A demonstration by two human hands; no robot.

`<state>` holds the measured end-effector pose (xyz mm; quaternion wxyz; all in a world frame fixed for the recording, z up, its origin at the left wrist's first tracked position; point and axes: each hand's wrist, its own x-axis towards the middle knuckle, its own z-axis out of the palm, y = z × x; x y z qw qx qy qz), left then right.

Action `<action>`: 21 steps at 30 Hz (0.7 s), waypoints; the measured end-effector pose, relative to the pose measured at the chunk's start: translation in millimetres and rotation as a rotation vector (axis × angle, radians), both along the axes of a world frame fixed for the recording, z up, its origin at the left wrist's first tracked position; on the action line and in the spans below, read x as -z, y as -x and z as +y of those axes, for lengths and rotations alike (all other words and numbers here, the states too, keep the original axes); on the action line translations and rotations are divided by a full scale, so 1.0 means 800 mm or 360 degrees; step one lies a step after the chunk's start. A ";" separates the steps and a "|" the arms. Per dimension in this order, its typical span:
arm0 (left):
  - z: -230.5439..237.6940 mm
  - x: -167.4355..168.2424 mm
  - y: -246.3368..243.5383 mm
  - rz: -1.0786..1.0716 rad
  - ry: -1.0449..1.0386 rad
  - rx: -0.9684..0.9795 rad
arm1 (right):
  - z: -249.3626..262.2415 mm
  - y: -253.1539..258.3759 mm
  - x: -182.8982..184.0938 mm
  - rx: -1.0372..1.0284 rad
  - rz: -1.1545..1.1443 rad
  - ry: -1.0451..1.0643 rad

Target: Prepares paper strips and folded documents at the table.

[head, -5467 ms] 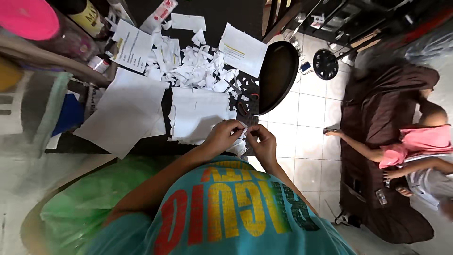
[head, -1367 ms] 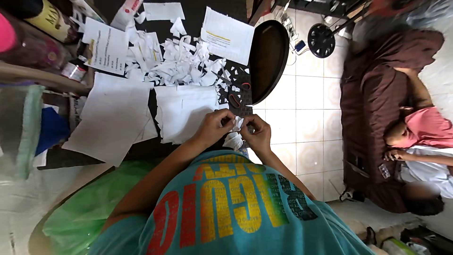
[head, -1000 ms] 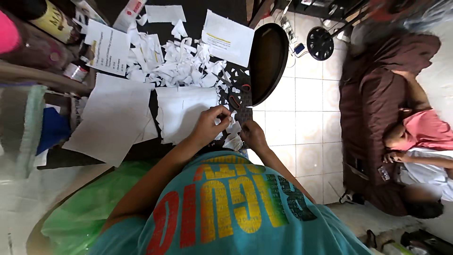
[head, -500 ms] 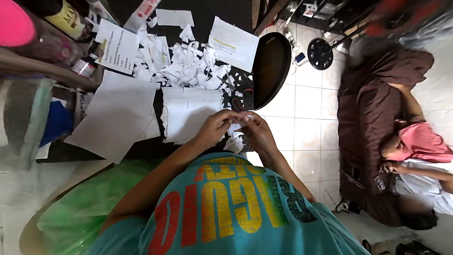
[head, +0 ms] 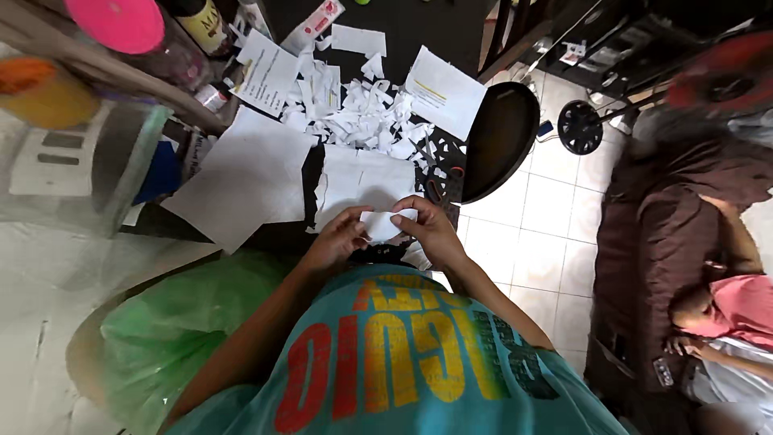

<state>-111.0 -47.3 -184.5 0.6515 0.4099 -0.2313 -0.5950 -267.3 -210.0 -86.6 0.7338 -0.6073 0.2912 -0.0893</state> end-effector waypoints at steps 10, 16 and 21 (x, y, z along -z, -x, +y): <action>-0.003 -0.062 -0.041 -0.0943 -0.0582 -0.0369 | 0.011 -0.040 0.034 -0.0047 0.0270 0.0431; -0.029 -0.055 -0.068 -0.1099 -0.0696 -0.0540 | -0.008 -0.079 0.045 -0.0077 0.0311 0.0684; -0.047 -0.037 -0.082 -0.1228 -0.0702 -0.0635 | -0.023 -0.092 0.060 -0.0011 0.0355 0.0908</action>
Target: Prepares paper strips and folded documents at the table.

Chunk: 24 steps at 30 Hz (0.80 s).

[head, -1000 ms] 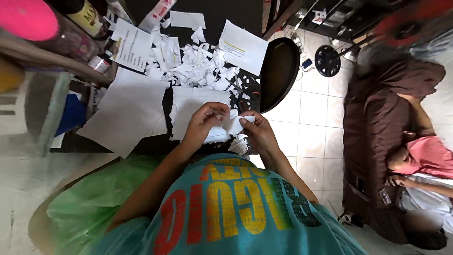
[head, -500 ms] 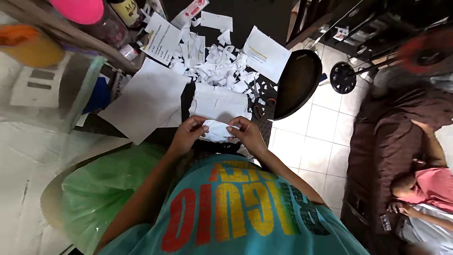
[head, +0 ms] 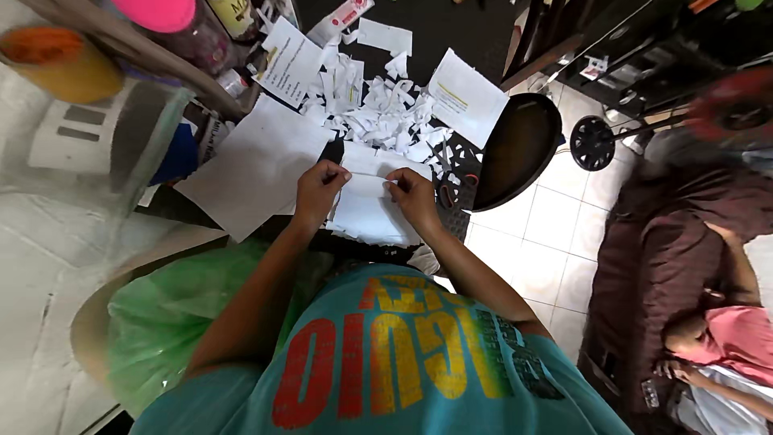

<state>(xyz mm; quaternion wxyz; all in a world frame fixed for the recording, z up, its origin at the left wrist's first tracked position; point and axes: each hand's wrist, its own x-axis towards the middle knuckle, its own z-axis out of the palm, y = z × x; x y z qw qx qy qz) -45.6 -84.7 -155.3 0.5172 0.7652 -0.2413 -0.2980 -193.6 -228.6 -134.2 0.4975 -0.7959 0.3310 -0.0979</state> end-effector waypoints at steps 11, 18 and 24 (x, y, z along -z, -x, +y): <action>-0.018 0.009 -0.012 -0.0274 -0.0147 0.0026 | -0.006 -0.007 0.011 0.0021 0.0072 0.0546; -0.017 0.012 -0.014 -0.0232 -0.0201 -0.0009 | -0.010 -0.008 0.022 0.0011 -0.0014 0.0677; -0.016 0.017 -0.013 -0.0202 -0.0180 -0.0025 | -0.011 -0.009 0.025 0.0009 0.0011 0.0660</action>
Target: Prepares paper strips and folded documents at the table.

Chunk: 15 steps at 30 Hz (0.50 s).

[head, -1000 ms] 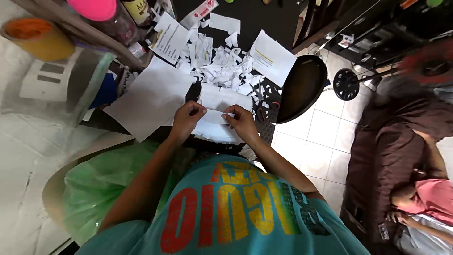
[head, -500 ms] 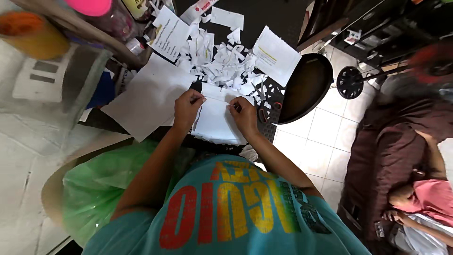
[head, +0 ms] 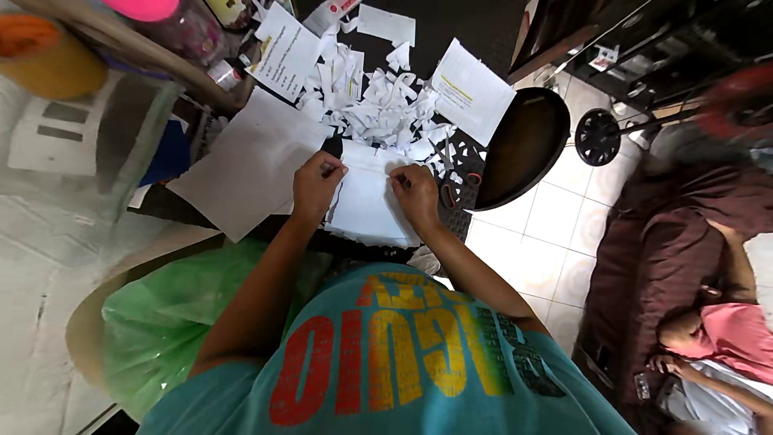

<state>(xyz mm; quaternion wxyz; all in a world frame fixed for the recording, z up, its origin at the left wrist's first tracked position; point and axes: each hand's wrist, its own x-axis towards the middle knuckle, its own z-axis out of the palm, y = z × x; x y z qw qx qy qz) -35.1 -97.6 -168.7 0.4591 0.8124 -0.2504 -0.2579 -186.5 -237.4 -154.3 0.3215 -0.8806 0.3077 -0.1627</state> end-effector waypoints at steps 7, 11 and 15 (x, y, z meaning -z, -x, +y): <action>-0.002 -0.003 -0.001 0.0045 -0.0047 -0.0017 | -0.002 -0.002 -0.001 0.0012 0.0057 -0.0029; 0.006 0.000 -0.004 0.0003 0.0039 -0.0065 | 0.002 0.003 -0.001 0.0060 -0.0003 0.0011; 0.012 -0.007 0.002 -0.0276 0.0071 -0.0130 | 0.012 0.021 -0.010 0.0116 -0.0237 0.0045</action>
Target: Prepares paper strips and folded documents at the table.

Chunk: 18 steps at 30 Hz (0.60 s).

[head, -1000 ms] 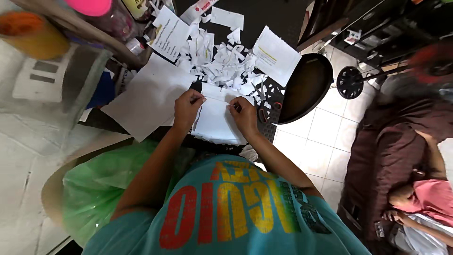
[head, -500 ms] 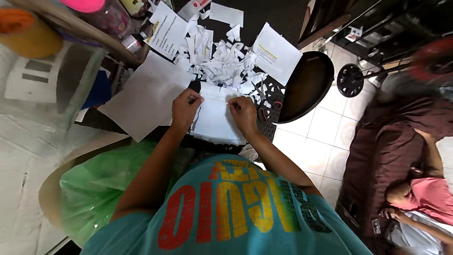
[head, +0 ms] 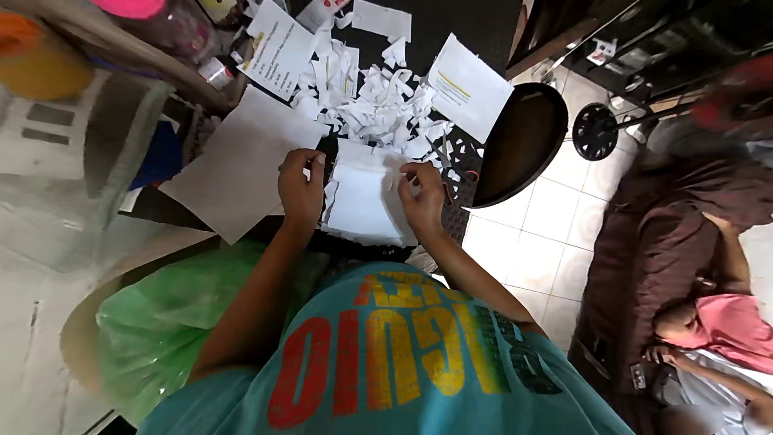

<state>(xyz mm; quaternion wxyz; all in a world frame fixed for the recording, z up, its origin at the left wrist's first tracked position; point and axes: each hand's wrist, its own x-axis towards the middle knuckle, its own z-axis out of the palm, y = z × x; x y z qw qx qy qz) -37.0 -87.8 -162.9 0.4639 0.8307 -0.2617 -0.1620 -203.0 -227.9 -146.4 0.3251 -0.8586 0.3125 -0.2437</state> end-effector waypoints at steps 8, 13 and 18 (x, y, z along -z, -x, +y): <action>-0.019 0.005 0.060 -0.0541 -0.0154 0.1044 | -0.024 0.072 -0.003 0.0354 -0.0170 -0.0464; -0.019 0.033 0.069 -0.0680 -0.0379 0.1221 | -0.024 0.127 0.025 0.0552 -0.0069 -0.0690; -0.018 0.029 0.067 -0.0723 -0.0436 0.1271 | -0.011 0.165 0.058 0.0715 0.0051 -0.0829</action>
